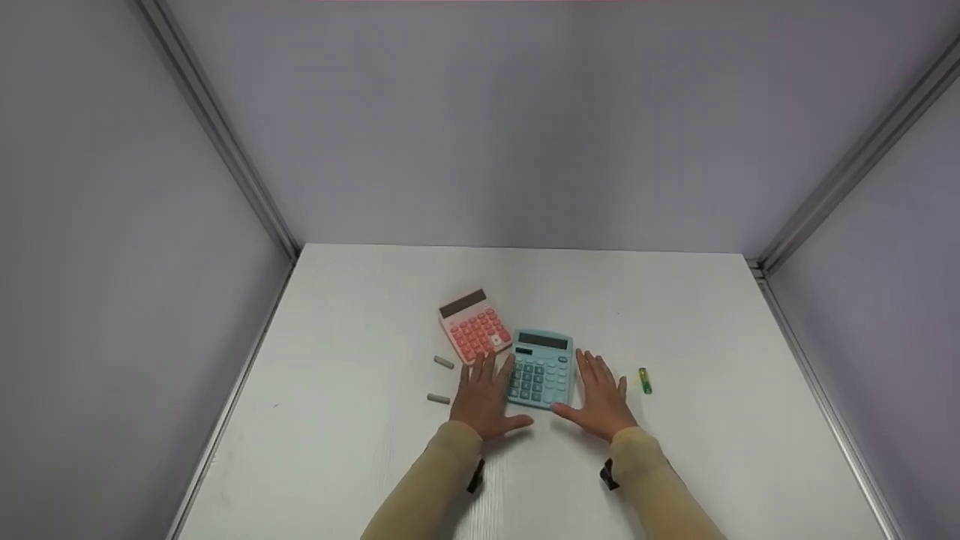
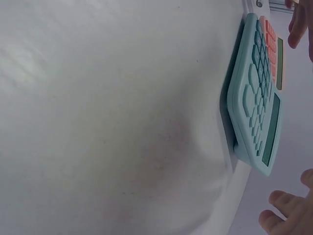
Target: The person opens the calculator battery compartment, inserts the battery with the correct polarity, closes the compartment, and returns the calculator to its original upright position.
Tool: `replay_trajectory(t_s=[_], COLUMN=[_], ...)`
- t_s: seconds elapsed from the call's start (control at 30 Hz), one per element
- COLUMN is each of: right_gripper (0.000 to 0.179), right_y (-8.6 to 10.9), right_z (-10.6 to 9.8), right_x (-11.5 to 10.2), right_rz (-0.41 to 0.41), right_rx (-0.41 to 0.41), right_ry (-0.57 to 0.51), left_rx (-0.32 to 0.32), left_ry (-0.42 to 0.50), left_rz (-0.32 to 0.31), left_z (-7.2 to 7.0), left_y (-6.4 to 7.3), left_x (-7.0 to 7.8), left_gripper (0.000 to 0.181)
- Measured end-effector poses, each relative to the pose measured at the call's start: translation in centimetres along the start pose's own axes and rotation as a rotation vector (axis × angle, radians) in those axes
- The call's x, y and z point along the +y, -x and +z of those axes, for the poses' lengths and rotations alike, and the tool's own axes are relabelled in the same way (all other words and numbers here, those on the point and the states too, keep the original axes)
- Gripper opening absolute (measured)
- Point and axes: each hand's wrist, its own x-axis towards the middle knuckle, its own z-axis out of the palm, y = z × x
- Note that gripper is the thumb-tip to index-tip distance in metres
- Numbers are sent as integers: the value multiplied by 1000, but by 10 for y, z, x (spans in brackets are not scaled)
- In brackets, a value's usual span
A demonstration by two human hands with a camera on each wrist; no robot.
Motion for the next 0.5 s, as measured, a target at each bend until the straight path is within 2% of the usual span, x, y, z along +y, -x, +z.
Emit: replay_trajectory(t_s=[0.13, 0.27, 0.4, 0.5], right_gripper=[114, 116, 117, 116], right_y=[-3, -5, -6, -7], right_z=[2, 4, 9, 13], right_x=[-1, 1, 6, 9], right_rz=[-11, -15, -4, 8], right_rx=[-9, -25, -41, -60], right_ry=[9, 19, 32, 33], left_rx=[-6, -52, -85, -117], left_ry=[53, 53, 62, 28], left_rz=[-23, -50, -47, -38], left_z=[8, 12, 13, 17], left_y=[-4, -7, -9, -9], left_x=[1, 2, 8, 11], left_gripper=[118, 119, 119, 118])
